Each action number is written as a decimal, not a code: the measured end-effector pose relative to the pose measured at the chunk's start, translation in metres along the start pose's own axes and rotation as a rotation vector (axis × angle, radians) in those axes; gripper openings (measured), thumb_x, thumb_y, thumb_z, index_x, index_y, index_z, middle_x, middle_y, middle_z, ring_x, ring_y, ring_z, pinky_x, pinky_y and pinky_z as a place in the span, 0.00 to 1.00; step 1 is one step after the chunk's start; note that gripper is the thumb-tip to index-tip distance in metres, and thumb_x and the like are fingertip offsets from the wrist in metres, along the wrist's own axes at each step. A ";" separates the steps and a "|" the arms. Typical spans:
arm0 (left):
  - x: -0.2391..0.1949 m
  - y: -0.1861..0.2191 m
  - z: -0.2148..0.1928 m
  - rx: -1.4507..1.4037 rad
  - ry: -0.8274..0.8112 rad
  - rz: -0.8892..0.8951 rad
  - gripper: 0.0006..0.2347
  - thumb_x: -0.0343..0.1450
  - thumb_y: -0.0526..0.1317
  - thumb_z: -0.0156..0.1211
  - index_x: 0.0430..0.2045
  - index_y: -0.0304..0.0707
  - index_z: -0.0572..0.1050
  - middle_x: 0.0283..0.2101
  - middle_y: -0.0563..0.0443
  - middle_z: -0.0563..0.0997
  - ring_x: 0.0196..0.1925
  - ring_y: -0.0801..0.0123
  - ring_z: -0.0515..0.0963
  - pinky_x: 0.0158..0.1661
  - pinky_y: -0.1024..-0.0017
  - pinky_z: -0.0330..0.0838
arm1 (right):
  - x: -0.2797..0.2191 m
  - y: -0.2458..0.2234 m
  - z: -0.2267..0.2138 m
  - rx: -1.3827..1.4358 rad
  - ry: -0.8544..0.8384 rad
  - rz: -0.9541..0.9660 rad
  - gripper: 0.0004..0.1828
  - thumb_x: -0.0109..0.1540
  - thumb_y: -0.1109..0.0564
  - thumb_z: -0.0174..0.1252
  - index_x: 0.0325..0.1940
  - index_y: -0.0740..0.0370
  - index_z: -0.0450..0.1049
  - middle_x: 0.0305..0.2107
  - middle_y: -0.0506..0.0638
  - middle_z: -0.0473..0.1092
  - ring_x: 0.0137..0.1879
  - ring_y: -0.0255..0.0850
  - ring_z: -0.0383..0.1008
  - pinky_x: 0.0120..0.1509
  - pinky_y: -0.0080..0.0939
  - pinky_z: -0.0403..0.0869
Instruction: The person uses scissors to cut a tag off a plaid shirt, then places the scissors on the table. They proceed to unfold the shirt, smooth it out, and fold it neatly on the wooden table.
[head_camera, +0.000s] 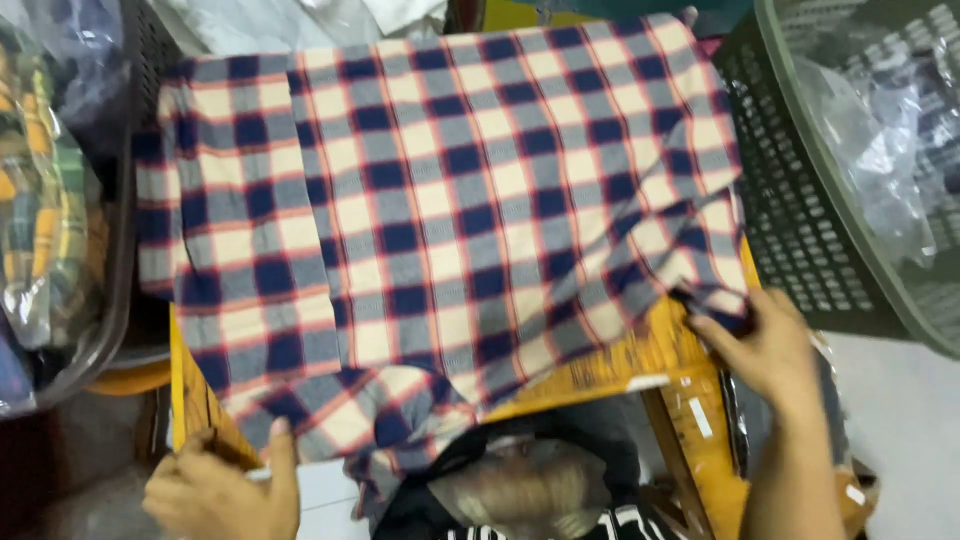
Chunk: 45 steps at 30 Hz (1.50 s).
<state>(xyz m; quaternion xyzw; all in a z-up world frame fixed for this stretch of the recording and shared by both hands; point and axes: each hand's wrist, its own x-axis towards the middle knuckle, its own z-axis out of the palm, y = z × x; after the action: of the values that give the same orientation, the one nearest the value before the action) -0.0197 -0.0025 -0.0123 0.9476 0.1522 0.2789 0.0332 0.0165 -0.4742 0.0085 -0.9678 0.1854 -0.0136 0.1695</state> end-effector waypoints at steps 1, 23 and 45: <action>0.000 0.004 -0.004 -0.013 -0.022 0.044 0.26 0.63 0.55 0.52 0.37 0.22 0.67 0.40 0.30 0.64 0.41 0.42 0.62 0.40 0.56 0.53 | -0.004 -0.007 0.003 0.073 0.028 -0.170 0.23 0.47 0.43 0.59 0.40 0.58 0.71 0.34 0.55 0.67 0.43 0.48 0.63 0.47 0.41 0.61; 0.021 -0.004 -0.052 -0.422 -0.349 -0.322 0.33 0.54 0.50 0.63 0.46 0.27 0.58 0.41 0.36 0.60 0.30 0.48 0.70 0.31 0.52 0.63 | -0.022 0.097 0.035 0.233 0.374 -0.203 0.21 0.71 0.57 0.29 0.44 0.66 0.70 0.37 0.57 0.67 0.40 0.45 0.64 0.49 0.39 0.61; -0.017 -0.035 -0.028 -0.488 0.067 -0.124 0.10 0.66 0.35 0.54 0.37 0.28 0.67 0.35 0.42 0.67 0.30 0.60 0.67 0.35 0.65 0.63 | -0.051 0.052 0.035 -0.250 0.788 -0.359 0.11 0.59 0.52 0.60 0.40 0.61 0.79 0.42 0.60 0.67 0.47 0.53 0.64 0.49 0.49 0.62</action>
<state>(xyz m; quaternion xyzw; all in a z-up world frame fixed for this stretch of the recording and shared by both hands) -0.0585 0.0252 -0.0028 0.8906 0.1392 0.3363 0.2728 -0.0466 -0.4896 -0.0398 -0.9186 0.0652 -0.3880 -0.0374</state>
